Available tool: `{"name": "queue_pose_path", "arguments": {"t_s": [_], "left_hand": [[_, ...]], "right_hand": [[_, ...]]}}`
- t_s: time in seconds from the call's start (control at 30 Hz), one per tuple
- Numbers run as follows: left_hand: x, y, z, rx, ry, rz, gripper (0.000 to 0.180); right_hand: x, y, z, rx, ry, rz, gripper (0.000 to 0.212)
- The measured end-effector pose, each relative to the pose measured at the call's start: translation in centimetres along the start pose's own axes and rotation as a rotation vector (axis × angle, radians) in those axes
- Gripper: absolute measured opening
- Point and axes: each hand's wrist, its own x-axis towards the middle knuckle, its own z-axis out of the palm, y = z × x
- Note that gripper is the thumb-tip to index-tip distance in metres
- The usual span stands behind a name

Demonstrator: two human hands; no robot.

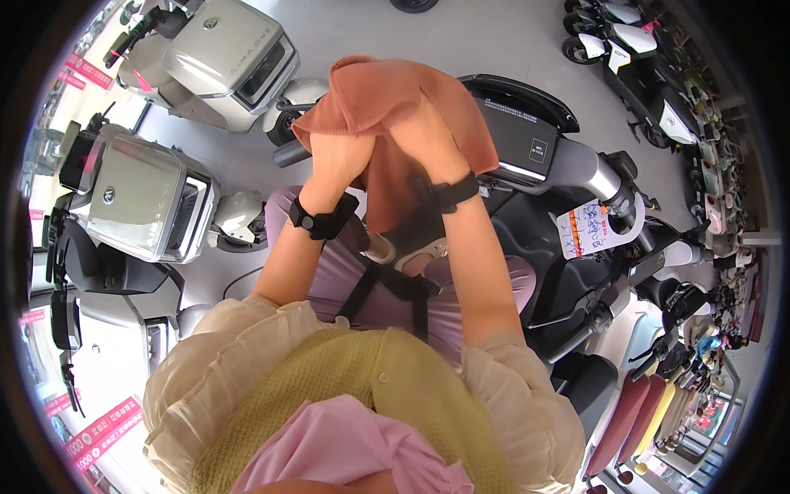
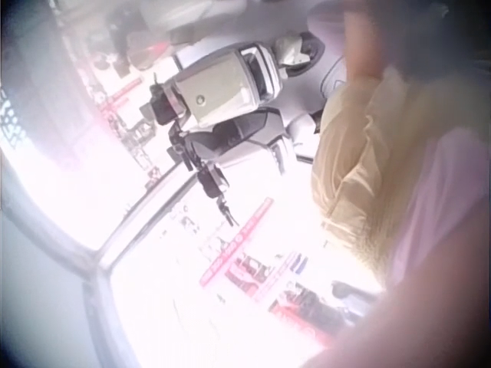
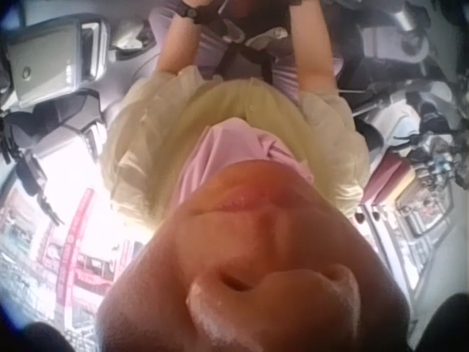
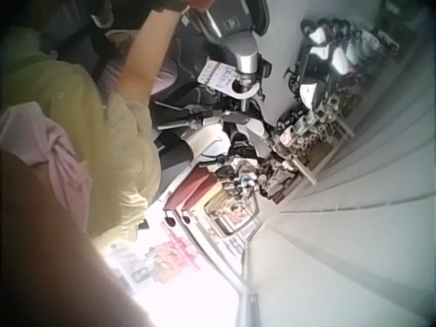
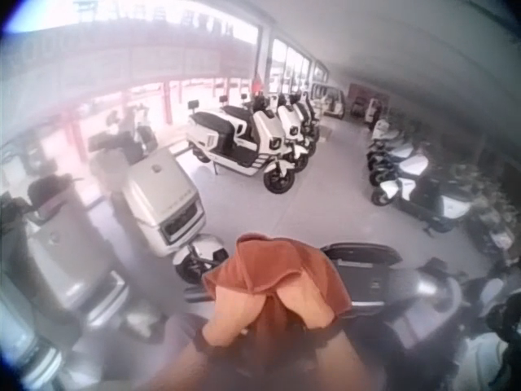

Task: Cleaning various motorcycles in a showroom by wiping the handlebars, dashboard, and mirrors with a brown cloth.

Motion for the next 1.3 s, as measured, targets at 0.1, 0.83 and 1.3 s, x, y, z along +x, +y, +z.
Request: {"name": "queue_pose_path", "arguments": {"t_s": [0.1, 0.83, 1.3], "left_hand": [[0.8, -2.0, 1.0, -0.092, -0.039, -0.077, 0.029], [-4.3, -1.7, -3.8, -0.131, 0.021, -0.102, 0.034], [-3.9, -6.3, -3.9, -0.034, -0.279, -0.520, 0.036]], "right_hand": [[2.4, 3.0, 0.9, -0.239, -0.223, -0.151, 0.034], [-7.5, -3.0, 5.1, 0.063, 0.066, 0.023, 0.047], [-2.9, -3.9, 0.2, -0.360, -0.007, -0.050, 0.051]]}}
